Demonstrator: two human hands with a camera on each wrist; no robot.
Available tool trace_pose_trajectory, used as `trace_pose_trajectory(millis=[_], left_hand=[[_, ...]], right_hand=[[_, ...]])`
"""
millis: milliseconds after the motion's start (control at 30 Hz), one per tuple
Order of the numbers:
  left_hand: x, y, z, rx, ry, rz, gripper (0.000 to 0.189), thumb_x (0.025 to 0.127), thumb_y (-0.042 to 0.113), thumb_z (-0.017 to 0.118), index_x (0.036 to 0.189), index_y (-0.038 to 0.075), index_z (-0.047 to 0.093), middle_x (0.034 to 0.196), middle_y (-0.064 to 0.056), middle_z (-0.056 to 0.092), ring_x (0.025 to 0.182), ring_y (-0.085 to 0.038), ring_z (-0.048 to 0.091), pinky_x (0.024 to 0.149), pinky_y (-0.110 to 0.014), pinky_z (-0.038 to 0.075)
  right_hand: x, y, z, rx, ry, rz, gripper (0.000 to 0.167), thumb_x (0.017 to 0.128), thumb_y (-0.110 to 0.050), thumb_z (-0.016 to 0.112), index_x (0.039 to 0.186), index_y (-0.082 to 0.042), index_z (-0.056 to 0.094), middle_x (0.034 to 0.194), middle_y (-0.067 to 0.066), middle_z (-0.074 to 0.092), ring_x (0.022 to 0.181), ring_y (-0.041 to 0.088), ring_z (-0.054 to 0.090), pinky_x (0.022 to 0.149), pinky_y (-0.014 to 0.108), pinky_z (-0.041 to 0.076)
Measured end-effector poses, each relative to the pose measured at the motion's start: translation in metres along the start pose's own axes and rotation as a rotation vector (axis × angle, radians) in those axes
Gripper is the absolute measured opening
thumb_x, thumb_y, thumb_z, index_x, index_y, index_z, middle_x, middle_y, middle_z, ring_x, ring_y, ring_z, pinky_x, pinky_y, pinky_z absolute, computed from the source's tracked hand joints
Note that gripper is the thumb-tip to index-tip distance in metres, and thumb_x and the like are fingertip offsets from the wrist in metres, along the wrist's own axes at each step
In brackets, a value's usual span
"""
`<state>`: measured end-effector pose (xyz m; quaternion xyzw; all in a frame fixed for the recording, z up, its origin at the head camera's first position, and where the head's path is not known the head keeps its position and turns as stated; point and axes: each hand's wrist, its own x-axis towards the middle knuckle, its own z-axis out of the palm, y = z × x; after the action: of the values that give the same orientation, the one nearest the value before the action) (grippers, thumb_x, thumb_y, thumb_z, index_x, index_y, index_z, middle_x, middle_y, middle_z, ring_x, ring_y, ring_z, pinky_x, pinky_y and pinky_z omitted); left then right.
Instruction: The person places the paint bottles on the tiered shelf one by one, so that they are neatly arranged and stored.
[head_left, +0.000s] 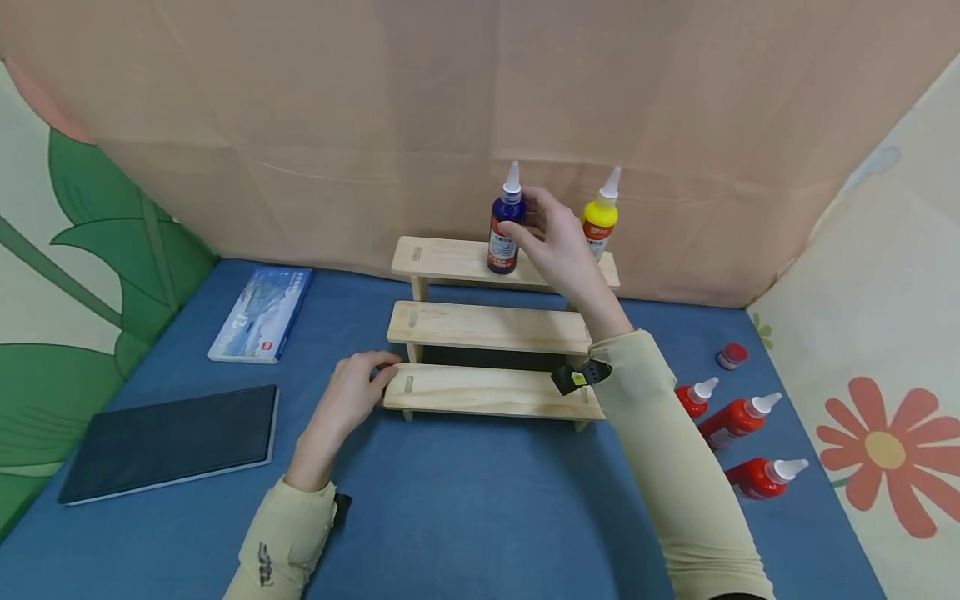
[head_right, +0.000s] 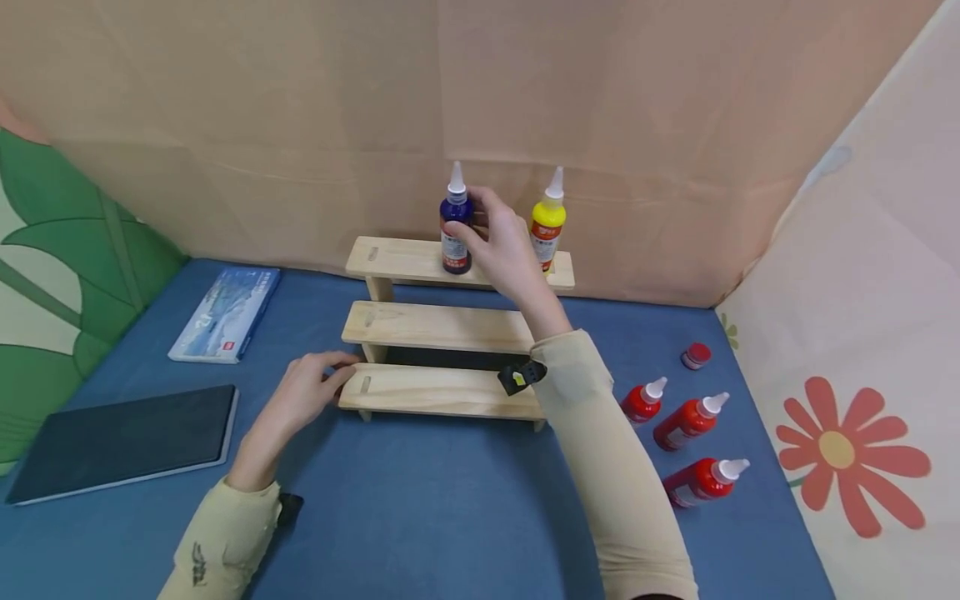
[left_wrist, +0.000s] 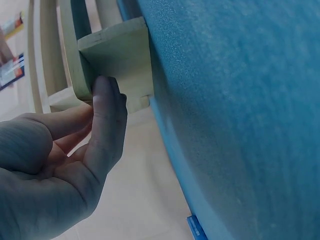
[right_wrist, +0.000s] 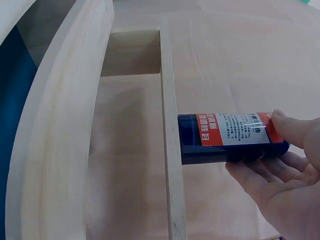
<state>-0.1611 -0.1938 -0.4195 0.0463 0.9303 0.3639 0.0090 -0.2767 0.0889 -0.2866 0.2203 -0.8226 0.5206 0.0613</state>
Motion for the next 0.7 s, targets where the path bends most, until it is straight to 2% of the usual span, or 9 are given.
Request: trace_pose_trajectory(millis=[200, 533, 700], left_hand=[[0.001, -0.001, 0.000, -0.010, 0.001, 0.001, 0.025, 0.109, 0.004, 0.062, 0.128, -0.007, 0.074, 0.111, -0.023, 0.074, 0.061, -0.018, 0.058, 0.061, -0.036, 0.047], [0.001, 0.000, 0.001, -0.013, -0.009, 0.004, 0.026, 0.109, 0.003, 0.060, 0.129, -0.007, 0.073, 0.114, -0.026, 0.073, 0.060, -0.018, 0.059, 0.059, -0.035, 0.048], [0.000, -0.001, -0.001, -0.008, -0.003, 0.013, 0.026, 0.109, 0.003, 0.060, 0.129, -0.008, 0.073, 0.115, -0.027, 0.073, 0.060, -0.018, 0.058, 0.059, -0.036, 0.047]], right_hand=[[-0.002, 0.002, 0.001, 0.026, 0.005, 0.006, 0.054, 0.107, -0.011, 0.068, 0.155, 0.005, 0.047, 0.154, 0.020, 0.055, 0.142, 0.032, 0.055, 0.116, 0.038, 0.043], [-0.010, -0.003, -0.007, 0.049, 0.051, -0.001, 0.057, 0.107, -0.016, 0.070, 0.157, 0.001, 0.047, 0.157, 0.016, 0.054, 0.143, 0.028, 0.054, 0.116, 0.037, 0.043], [-0.022, -0.011, -0.015, 0.077, 0.056, -0.034, 0.057, 0.108, -0.018, 0.069, 0.157, 0.001, 0.047, 0.156, 0.013, 0.055, 0.144, 0.023, 0.054, 0.117, 0.034, 0.041]])
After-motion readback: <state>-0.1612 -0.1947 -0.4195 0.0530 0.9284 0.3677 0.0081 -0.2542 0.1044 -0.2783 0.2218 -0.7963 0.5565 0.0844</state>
